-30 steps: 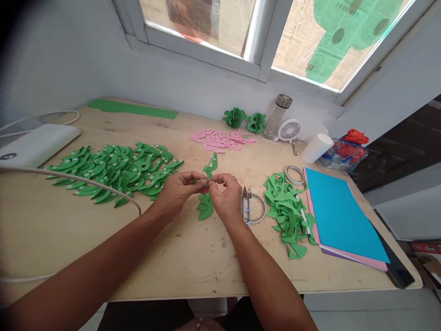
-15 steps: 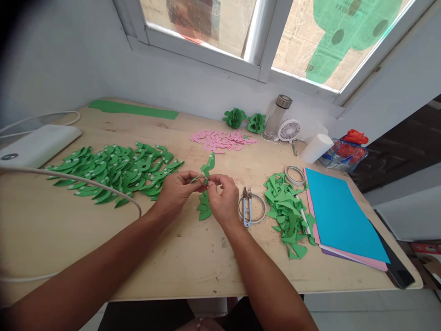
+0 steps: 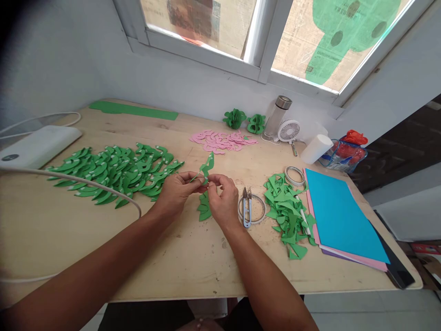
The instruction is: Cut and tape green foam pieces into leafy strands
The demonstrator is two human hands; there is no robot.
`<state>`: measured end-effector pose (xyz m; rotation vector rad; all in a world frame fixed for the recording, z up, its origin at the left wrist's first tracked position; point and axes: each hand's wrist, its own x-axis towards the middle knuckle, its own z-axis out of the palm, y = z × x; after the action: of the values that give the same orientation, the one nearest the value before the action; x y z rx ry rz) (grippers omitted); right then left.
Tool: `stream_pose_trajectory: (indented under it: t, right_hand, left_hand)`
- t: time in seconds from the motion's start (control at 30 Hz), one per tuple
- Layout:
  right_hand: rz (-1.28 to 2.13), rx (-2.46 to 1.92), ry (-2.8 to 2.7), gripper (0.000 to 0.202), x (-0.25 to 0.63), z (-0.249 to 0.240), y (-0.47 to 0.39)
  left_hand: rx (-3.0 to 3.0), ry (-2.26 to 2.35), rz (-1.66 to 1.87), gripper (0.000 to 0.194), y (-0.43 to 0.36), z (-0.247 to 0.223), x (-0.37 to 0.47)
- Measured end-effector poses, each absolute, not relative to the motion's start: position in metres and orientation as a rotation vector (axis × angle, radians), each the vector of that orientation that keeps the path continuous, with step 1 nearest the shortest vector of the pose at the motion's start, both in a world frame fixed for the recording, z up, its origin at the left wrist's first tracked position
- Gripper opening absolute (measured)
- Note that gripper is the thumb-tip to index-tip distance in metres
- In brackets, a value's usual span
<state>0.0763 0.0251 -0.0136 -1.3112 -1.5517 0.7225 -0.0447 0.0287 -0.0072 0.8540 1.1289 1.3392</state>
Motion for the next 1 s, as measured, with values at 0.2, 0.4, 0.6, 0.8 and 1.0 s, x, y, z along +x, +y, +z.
stream_pose_trajectory:
  t: [0.2,0.4,0.6,0.8,1.0]
  right_hand:
    - [0.743,-1.3,-1.46,0.02,0.0767,-0.0133,0.0269]
    - [0.934,-1.248,-1.367,0.017,0.0773,-0.0142,0.0309]
    - [1.058,-1.191,-1.263,0.016,0.0752,-0.0115,0.0294]
    - [1.036,-1.199,-1.28,0.016,0.0771,-0.0096,0.0288]
    - [1.105,-1.167,-1.185,0.015,0.0785,-0.0093,0.032]
  left_hand:
    - [0.82,1.103,1.349,0.026,0.0295,-0.0087,-0.0447]
    - [0.814,1.073,1.352,0.025,0.0296,-0.0089,-0.0443]
    - [0.812,1.036,1.325,0.026,0.0261,-0.0047,-0.0424]
    - [0.874,1.016,1.26,0.027,0.0269,-0.0059,-0.0432]
    - [0.908,0.95,1.199,0.026,0.0253,-0.0046,-0.0452]
